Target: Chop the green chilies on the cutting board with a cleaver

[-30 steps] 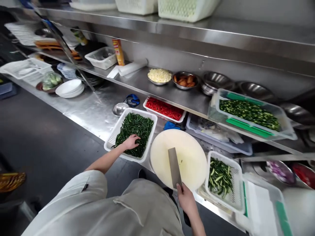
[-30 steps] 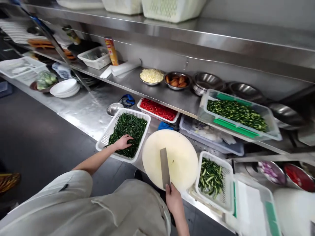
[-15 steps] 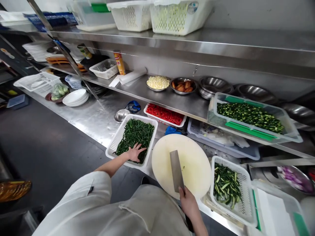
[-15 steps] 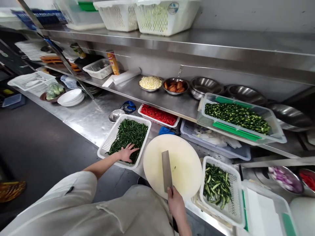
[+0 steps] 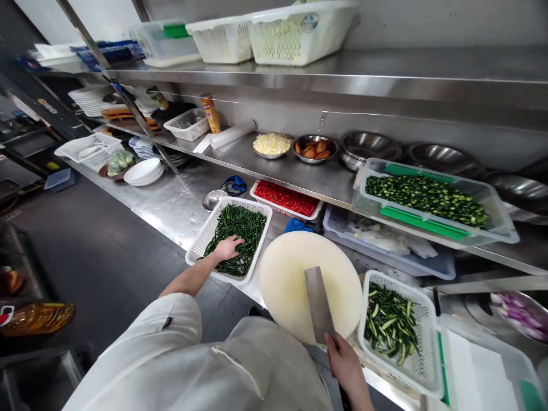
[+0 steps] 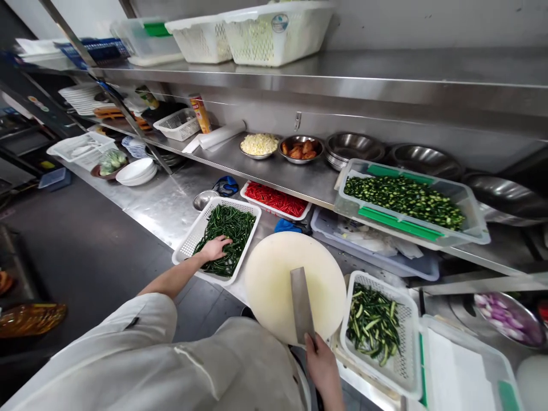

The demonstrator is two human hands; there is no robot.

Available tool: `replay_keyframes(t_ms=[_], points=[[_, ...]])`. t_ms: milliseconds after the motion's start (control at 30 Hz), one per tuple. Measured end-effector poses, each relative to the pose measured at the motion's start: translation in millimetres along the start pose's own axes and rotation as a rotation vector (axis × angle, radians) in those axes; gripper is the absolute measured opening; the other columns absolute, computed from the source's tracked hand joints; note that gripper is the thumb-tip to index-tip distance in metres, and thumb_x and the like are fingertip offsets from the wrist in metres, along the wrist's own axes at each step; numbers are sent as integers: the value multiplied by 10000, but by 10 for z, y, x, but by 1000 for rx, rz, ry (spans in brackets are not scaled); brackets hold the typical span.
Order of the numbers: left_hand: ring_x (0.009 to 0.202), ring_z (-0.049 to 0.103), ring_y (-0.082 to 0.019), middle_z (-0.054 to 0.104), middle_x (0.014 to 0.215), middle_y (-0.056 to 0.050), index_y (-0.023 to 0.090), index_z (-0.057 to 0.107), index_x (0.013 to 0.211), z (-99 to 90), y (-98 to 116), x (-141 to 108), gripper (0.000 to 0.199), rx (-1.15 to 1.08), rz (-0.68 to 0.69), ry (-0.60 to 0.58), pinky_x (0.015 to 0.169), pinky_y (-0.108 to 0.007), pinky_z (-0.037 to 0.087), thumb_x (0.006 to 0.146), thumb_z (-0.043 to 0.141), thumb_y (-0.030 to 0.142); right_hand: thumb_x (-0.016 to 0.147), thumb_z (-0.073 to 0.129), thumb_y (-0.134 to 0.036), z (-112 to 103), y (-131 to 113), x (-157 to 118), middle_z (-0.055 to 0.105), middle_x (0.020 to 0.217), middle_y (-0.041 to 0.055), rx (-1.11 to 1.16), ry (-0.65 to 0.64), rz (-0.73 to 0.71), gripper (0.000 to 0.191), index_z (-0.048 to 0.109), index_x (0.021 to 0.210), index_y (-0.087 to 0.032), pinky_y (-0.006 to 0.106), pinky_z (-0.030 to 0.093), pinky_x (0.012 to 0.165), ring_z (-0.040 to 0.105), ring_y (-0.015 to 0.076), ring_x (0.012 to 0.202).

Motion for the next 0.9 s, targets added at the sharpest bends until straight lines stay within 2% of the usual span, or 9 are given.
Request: replay_keyframes(t_ms=[133, 267, 367, 467, 567, 667, 733, 833, 900], points=[[1215, 674, -307, 589, 1452, -109, 297, 627, 1434, -428, -175, 12, 649, -73, -124, 195, 1087, -403, 538, 801, 760, 258, 889, 425, -699, -141, 82, -10, 664, 598, 67, -12, 26, 19, 510, 671, 784, -265, 352, 505, 634, 673, 277, 630], [1185, 683, -304, 662, 1352, -112, 226, 628, 1415, -719, -253, -80, 621, -178, -232, 367, 1114, -410, 532, 808, 752, 266, 905, 431, -673, -95, 6, -51, 700, 662, 73, -33, 33, -66, 487, 677, 801, -266, 336, 510, 672, 691, 273, 709], [1219, 665, -285, 668, 1353, -82, 234, 633, 1386, -911, -6, -79, 585, -225, -182, 462, 1152, -419, 515, 811, 739, 253, 925, 406, -666, -37, -66, -49, 696, 665, 62, -65, -10, -106, 509, 665, 785, -249, 313, 503, 670, 675, 246, 697], [1245, 651, -262, 651, 1373, -56, 252, 653, 1348, -1006, 572, 10, 545, -233, -5, 456, 1171, -403, 503, 809, 733, 242, 945, 387, -642, -87, -89, 40, 665, 625, 44, -88, -30, -94, 515, 662, 791, -235, 294, 485, 643, 656, 223, 659], [1268, 638, -251, 635, 1389, -49, 270, 649, 1361, -874, 1334, 112, 547, -247, 177, 374, 1165, -375, 502, 820, 726, 237, 959, 390, -590, -216, -103, 195, 652, 619, 37, -104, -6, -75, 475, 667, 816, -232, 288, 463, 620, 654, 219, 647], [1233, 654, -258, 618, 1398, -67, 280, 633, 1391, -477, 2087, 212, 580, -242, 299, 219, 1109, -366, 538, 824, 753, 272, 981, 372, -541, -310, -167, 342, 656, 635, 36, -127, 29, -56, 447, 659, 832, -232, 283, 441, 602, 647, 214, 636], [1260, 638, -293, 601, 1403, -101, 274, 632, 1398, -163, 2490, 281, 583, -207, 328, 137, 1074, -397, 557, 830, 763, 296, 996, 359, -521, -330, -242, 407, 665, 652, 37, -141, 41, -55, 440, 649, 833, -232, 281, 428, 595, 643, 211, 638], [1337, 587, -366, 556, 1469, -148, 262, 637, 1409, 196, 2876, 375, 597, -157, 340, 56, 1055, -469, 564, 827, 773, 276, 1010, 370, -501, -346, -359, 446, 690, 697, 49, -179, 62, -75, 417, 640, 839, -233, 280, 413, 606, 654, 218, 683], [1388, 550, -390, 525, 1525, -161, 254, 633, 1430, 310, 2994, 398, 633, -153, 390, 17, 1088, -501, 546, 820, 798, 283, 1021, 376, -479, -372, -405, 443, 710, 749, 59, -232, 93, -101, 398, 639, 852, -232, 279, 406, 634, 664, 220, 732]])
Point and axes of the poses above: each hand's wrist, its own x-axis towards the middle knuckle, its own z-axis out of the palm, y = z × x, the point moved 5 cm from there along x, towards the middle knuckle
